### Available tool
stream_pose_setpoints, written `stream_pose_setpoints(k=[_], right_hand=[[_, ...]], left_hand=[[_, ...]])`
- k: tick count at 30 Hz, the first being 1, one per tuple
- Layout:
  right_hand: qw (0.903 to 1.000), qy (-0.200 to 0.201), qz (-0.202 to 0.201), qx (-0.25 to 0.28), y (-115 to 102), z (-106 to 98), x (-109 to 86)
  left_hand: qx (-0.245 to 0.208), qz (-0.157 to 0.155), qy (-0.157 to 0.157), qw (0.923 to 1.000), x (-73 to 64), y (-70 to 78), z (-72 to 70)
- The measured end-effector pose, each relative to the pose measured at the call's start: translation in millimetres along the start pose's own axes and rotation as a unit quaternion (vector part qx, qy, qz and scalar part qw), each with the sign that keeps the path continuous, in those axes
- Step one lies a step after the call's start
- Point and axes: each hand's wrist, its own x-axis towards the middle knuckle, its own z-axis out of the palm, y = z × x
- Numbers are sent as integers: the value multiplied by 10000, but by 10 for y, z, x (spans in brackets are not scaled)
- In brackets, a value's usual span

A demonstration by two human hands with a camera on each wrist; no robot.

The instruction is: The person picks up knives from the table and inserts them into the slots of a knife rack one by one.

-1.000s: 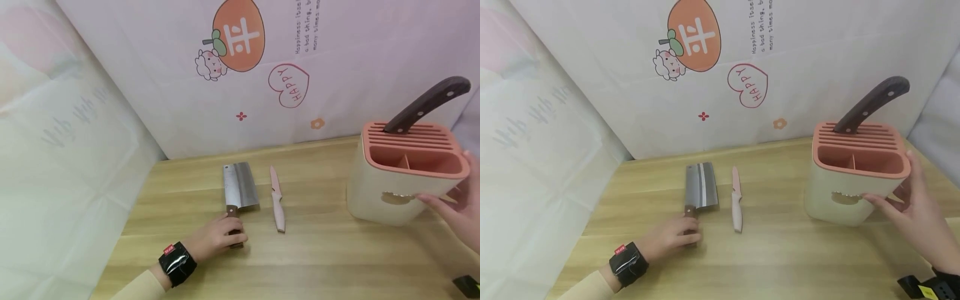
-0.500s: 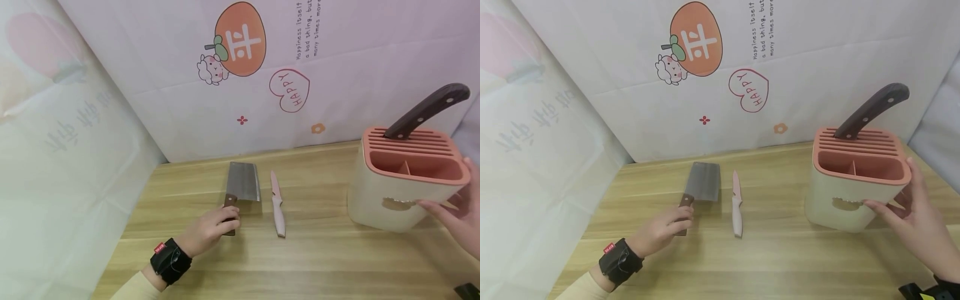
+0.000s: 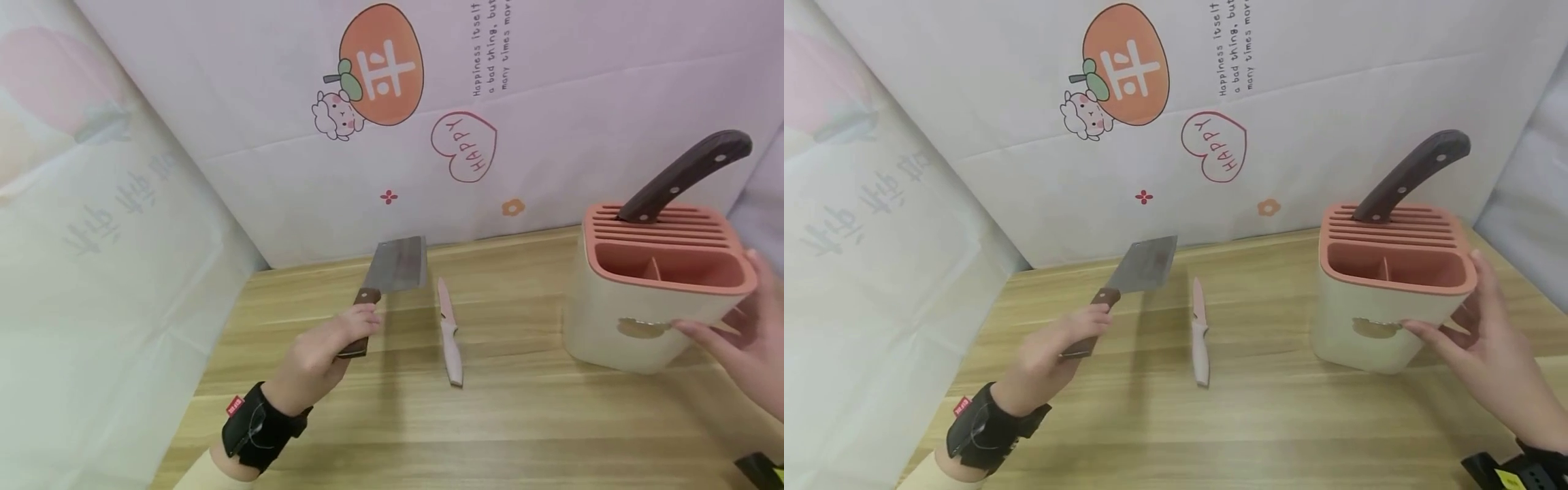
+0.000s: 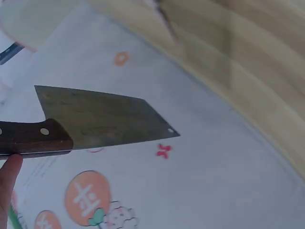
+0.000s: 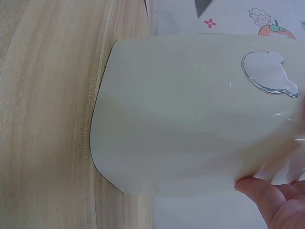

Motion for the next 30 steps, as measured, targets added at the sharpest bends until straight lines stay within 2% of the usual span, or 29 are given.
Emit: stream_pose_setpoints(k=[3, 7, 12, 14, 18, 19, 24, 28, 30], right_hand=[[9999, -47, 79, 114, 2, 8, 20], [9999, -52, 76, 137, -11, 9, 27], [9999, -61, 98, 89, -30, 1, 10], [9999, -97, 82, 100, -38, 1, 10], [9997, -223, 86, 67, -54, -13, 18], [9995, -276, 121, 109, -60, -16, 19], [9984, -544, 140, -16, -130, -23, 24], [9975, -705, 61, -79, -137, -52, 34], [9971, -754, 65, -68, -126, -66, 38]], left_hand=[[-93, -151, 523, 9985, 153, 18, -80], [-586, -289, 1220, 9904, 355, -6, -153], [-1322, -667, 1682, 9746, 596, 4, -193], [-1771, -833, 1824, 9635, 680, 23, -187], [-2570, -1137, 2247, 9330, 842, 44, -154], [-2640, -1261, 2349, 9269, 882, 41, -147], [-2592, -1740, 2854, 9061, 1101, 10, -125], [-2636, -1603, 3194, 8960, 1350, 7, -100], [-2623, -1444, 3224, 8980, 1504, 11, -90]])
